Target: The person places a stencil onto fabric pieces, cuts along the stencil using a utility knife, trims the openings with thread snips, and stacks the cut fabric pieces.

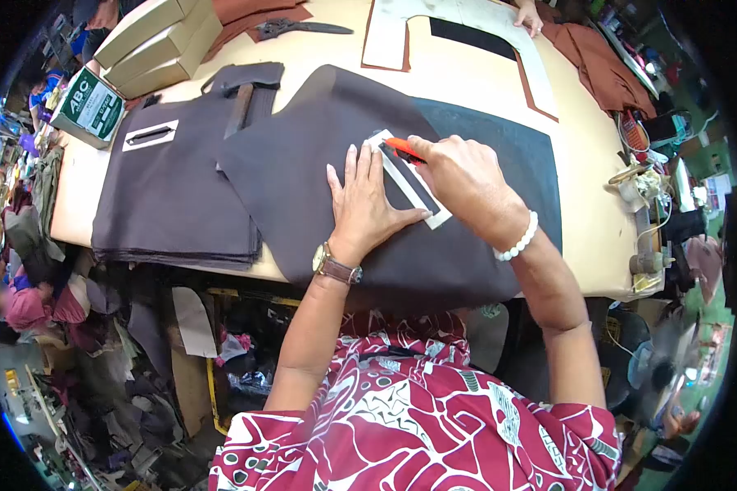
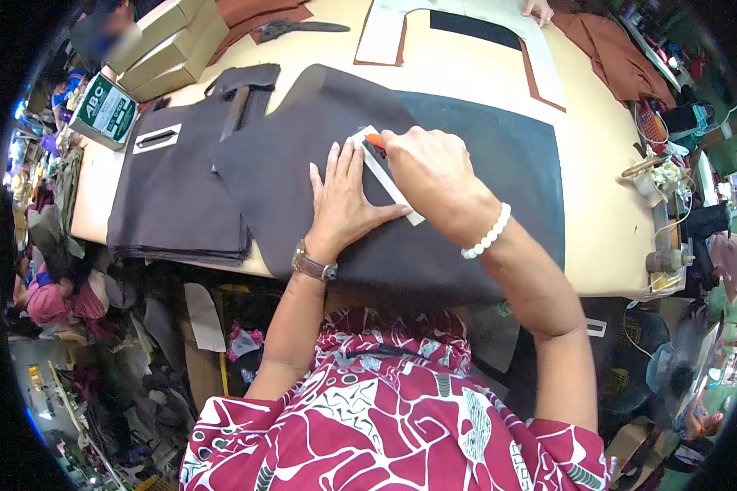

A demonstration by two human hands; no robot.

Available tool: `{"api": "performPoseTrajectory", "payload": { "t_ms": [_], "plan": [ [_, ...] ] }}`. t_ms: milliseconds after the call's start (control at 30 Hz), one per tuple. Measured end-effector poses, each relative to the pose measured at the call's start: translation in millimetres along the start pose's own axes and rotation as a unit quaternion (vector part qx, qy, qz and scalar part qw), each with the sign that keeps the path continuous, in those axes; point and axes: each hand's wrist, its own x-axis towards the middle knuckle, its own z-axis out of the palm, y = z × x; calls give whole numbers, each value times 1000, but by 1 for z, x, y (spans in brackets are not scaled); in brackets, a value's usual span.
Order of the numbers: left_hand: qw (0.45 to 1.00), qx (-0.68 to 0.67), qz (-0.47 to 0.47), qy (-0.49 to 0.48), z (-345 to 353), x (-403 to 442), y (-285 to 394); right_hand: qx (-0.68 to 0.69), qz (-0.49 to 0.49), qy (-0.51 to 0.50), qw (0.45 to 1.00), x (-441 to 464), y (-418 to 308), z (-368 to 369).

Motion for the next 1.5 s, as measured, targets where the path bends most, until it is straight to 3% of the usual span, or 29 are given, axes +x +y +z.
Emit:
{"api": "performPoseTrajectory", "payload": {
  "t_ms": [233, 1267, 1500],
  "plan": [
    [1000, 4, -7, 0, 1, 0, 3, 33, 2, -94, 995, 19, 12, -16],
    [1000, 23, 3, -5, 6, 1, 2, -13, 35, -59, 998, -92, 6, -20],
    [999, 40, -6, -19, 1, 1, 3, 61, 77, -33, 995, -114, 8, -21]
  ]
}}
